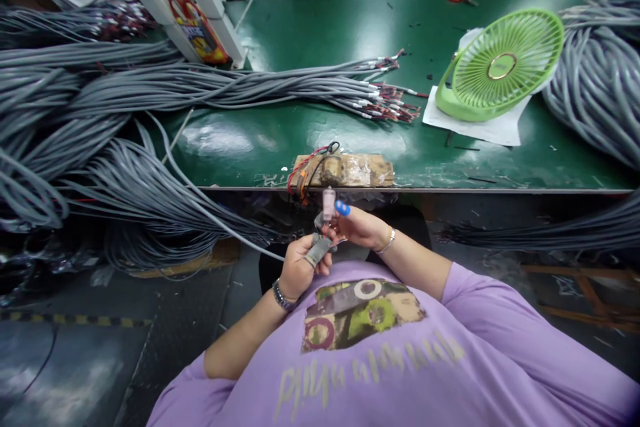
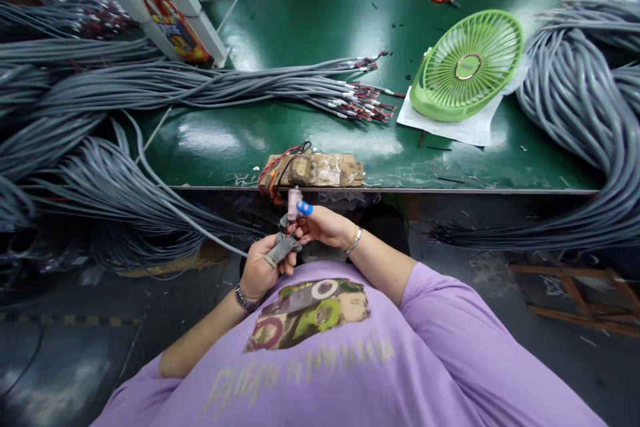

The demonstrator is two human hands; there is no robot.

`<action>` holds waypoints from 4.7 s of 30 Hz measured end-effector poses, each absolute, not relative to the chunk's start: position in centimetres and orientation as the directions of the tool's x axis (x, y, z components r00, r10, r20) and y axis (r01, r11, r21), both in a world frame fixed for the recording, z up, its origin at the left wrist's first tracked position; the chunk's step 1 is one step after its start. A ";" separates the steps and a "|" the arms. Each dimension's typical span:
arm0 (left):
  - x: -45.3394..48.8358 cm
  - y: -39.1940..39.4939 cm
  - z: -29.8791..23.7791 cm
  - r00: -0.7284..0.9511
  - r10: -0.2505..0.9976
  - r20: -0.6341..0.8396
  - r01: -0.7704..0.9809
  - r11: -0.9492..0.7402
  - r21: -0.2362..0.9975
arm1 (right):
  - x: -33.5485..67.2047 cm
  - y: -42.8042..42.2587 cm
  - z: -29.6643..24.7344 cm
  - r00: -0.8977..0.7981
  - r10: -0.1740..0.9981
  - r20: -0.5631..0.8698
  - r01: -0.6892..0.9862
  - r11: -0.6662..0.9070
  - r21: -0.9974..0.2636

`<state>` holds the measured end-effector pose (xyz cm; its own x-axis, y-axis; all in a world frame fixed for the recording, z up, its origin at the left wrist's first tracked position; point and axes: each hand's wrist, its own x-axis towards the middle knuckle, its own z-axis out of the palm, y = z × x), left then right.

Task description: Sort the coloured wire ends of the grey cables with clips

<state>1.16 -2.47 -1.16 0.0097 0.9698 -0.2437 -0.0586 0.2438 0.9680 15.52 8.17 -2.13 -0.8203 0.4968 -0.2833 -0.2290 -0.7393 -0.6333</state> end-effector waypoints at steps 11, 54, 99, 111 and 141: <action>1.6 -2.0 -0.6 -0.009 0.975 -0.220 0.077 0.221 0.972 | 16.2 7.4 -1.4 -0.758 0.586 -0.286 -0.125 -0.561 -0.818; 3.0 -1.3 -1.5 -0.194 0.965 -0.178 -0.129 0.154 0.980 | 13.3 8.3 -1.2 -0.627 0.679 -0.382 -0.425 -0.709 -0.563; 3.0 -1.8 -1.7 -0.242 0.970 -0.012 -0.035 0.003 0.999 | 12.2 8.6 -1.5 -0.561 0.746 -0.358 -0.529 -0.656 -0.539; 2.8 -1.5 -2.1 -0.239 0.970 -0.034 -0.043 0.024 0.999 | 12.4 8.4 -1.9 -0.604 0.710 -0.362 -0.532 -0.697 -0.480; 1.0 -0.3 -1.1 -0.088 0.805 0.587 0.739 -0.342 0.580 | 13.3 8.1 -2.0 -0.585 0.771 -0.252 -0.452 -0.568 -0.687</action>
